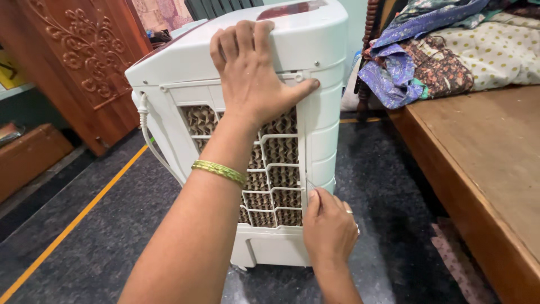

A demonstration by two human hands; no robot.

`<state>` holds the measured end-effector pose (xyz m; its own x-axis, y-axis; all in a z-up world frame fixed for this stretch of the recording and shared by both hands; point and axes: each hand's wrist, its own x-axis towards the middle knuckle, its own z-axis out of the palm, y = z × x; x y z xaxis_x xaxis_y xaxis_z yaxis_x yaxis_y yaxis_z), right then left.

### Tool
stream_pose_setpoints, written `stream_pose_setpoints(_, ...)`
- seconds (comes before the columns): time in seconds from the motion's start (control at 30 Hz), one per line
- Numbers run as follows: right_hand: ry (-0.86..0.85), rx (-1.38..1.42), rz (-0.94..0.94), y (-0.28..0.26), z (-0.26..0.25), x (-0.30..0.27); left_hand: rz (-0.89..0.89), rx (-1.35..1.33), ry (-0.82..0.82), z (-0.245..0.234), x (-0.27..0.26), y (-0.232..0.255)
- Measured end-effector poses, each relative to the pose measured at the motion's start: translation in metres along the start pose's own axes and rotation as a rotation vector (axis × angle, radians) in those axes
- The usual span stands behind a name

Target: The person assembles a portable air cooler by securing its side panels with a screwdriver. They tighten screws on the front and side of the unit, then rotate it to access and fasten additional screws on the opposite side.

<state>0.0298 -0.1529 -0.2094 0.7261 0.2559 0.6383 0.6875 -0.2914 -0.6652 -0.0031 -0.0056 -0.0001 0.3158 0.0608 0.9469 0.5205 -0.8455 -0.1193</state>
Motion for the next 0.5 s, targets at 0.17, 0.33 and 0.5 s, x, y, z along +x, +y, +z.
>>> stream_pose_setpoints(0.17, 0.064, 0.001, -0.018, 0.005, -0.021, -0.010, 0.023, -0.094, 0.018, -0.023, -0.004, 0.022)
stream_pose_setpoints(0.33, 0.119, -0.018, -0.071, 0.019, -0.054, -0.013, 0.058, -0.157, 0.024, -0.048, -0.008, 0.050)
stream_pose_setpoints(0.5, 0.161, -0.059, -0.192, 0.026, -0.084, -0.013, 0.142, -0.254, 0.058, -0.059, -0.042, 0.069)
